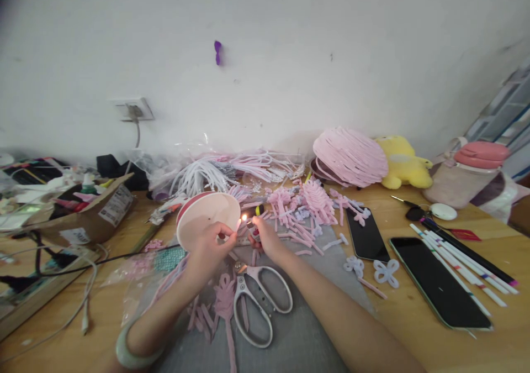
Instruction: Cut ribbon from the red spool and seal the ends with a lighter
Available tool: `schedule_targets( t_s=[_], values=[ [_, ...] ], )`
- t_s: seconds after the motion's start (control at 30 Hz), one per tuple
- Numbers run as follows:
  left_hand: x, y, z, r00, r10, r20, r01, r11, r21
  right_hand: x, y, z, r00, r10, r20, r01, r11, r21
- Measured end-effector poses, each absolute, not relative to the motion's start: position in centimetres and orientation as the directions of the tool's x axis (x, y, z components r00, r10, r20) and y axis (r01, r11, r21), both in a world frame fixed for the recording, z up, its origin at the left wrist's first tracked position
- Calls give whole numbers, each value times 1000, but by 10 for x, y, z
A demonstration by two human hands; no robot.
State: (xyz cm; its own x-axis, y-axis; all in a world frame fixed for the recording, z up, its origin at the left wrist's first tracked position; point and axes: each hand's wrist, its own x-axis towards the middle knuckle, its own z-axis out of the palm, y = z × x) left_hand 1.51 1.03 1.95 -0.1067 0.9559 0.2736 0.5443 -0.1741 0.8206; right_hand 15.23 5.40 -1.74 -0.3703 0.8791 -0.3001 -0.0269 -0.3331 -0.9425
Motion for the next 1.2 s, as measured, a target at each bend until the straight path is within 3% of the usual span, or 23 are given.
schedule_targets(
  t_s=[0.13,0.27,0.37,0.53,0.73,0.9,1.0,1.1,1.2],
  values=[
    [11,9,22,0,874,485,728,-333,600,152,52,-18,-382,877,-290,-3,-315,-949],
    [11,7,23,142,838,527,906,-324,271,152,51,-18,-384,883,-271,11,-289,-957],
    [12,4,23,212,802,558,944,-315,94,152,51,-17,-388,878,-281,20,-297,-955],
    [13,2,23,284,754,592,953,-288,-90,153,49,-15,-377,888,-264,22,-277,-961],
    [13,-1,25,345,732,587,939,-271,-214,153,48,-13,-393,882,-260,35,-268,-963],
    [14,-2,26,355,737,575,935,-281,-216,151,47,-10,-383,887,-257,1,-278,-961],
    [14,-1,25,318,762,565,947,-283,-152,151,48,-11,-387,884,-261,-18,-290,-957],
    [13,3,24,222,814,536,956,-290,45,154,49,-12,-433,844,-318,-67,-381,-922],
    [11,8,22,85,885,457,885,-279,374,157,49,-11,-570,738,-361,-144,-522,-841]
  ],
)
